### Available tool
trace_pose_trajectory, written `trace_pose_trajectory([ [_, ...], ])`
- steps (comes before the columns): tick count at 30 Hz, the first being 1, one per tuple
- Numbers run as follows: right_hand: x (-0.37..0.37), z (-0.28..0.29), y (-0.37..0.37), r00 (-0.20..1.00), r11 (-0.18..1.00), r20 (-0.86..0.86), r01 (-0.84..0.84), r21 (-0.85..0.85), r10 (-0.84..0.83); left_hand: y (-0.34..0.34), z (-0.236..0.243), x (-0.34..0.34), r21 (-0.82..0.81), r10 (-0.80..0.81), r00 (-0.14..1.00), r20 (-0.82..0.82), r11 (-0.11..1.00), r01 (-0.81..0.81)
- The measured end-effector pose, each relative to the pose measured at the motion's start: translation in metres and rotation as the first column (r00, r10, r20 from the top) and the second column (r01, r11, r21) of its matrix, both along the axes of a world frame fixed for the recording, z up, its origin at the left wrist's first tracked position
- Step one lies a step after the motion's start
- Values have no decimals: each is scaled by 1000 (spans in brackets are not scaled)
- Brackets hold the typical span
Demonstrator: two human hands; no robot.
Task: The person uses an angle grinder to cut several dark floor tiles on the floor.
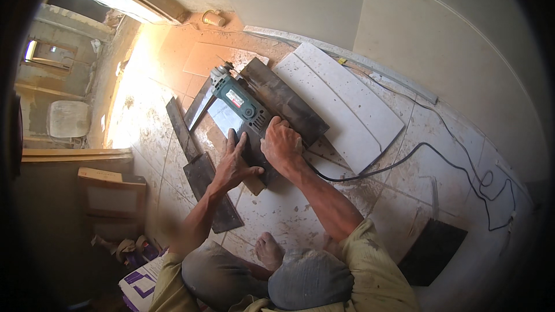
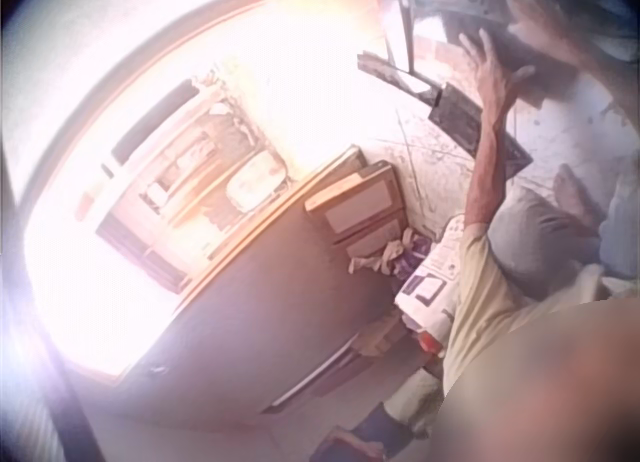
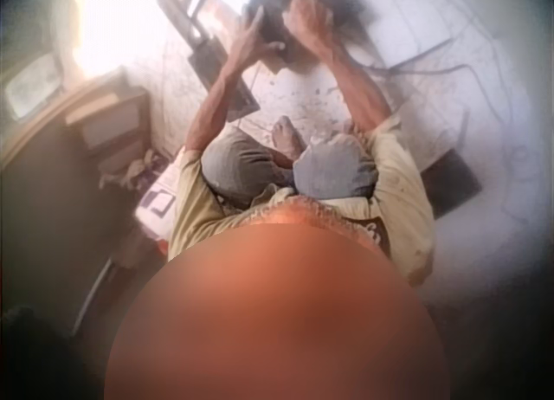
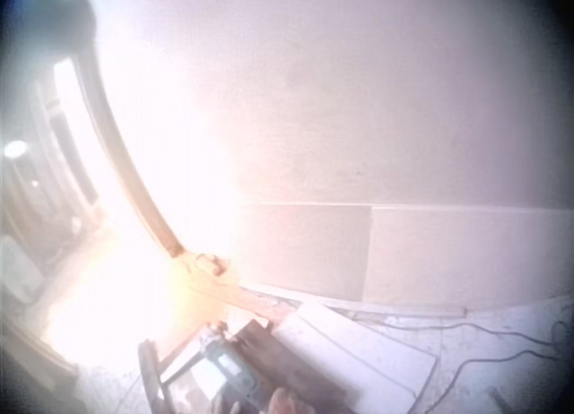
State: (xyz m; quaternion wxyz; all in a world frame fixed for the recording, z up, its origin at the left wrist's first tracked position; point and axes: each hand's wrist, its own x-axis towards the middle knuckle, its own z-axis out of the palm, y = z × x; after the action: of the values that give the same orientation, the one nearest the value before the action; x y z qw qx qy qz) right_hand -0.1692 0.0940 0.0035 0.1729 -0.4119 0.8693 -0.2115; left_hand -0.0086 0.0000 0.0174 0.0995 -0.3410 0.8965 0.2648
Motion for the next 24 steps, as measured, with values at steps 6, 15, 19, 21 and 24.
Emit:
trace_pose_trajectory([
  [6, 0, -2, -2, 1000, 1000, -19, -13, -12, 12, 0, -1, 2, 15, 6, 1000, -13, 1000, -6],
  [15, -1, 2, -4, 999, 1000, 42, 0, 29, -1, 0, -3, 1, 16, 1, 1000, -31, 1000, 0],
  [19, -1, 8, -6, 996, 999, 91, -1, 32, -2, -2, -8, 6, 12, 8, 999, -32, 1000, -8],
  [21, -1, 10, -7, 990, 999, 142, 11, 40, -16, -3, -10, 7, 13, 7, 999, -47, 1000, -6],
  [24, -1, 8, -6, 992, 998, 119, 27, 48, -32, -2, -11, 6, 7, -3, 998, -56, 1000, 3],
])
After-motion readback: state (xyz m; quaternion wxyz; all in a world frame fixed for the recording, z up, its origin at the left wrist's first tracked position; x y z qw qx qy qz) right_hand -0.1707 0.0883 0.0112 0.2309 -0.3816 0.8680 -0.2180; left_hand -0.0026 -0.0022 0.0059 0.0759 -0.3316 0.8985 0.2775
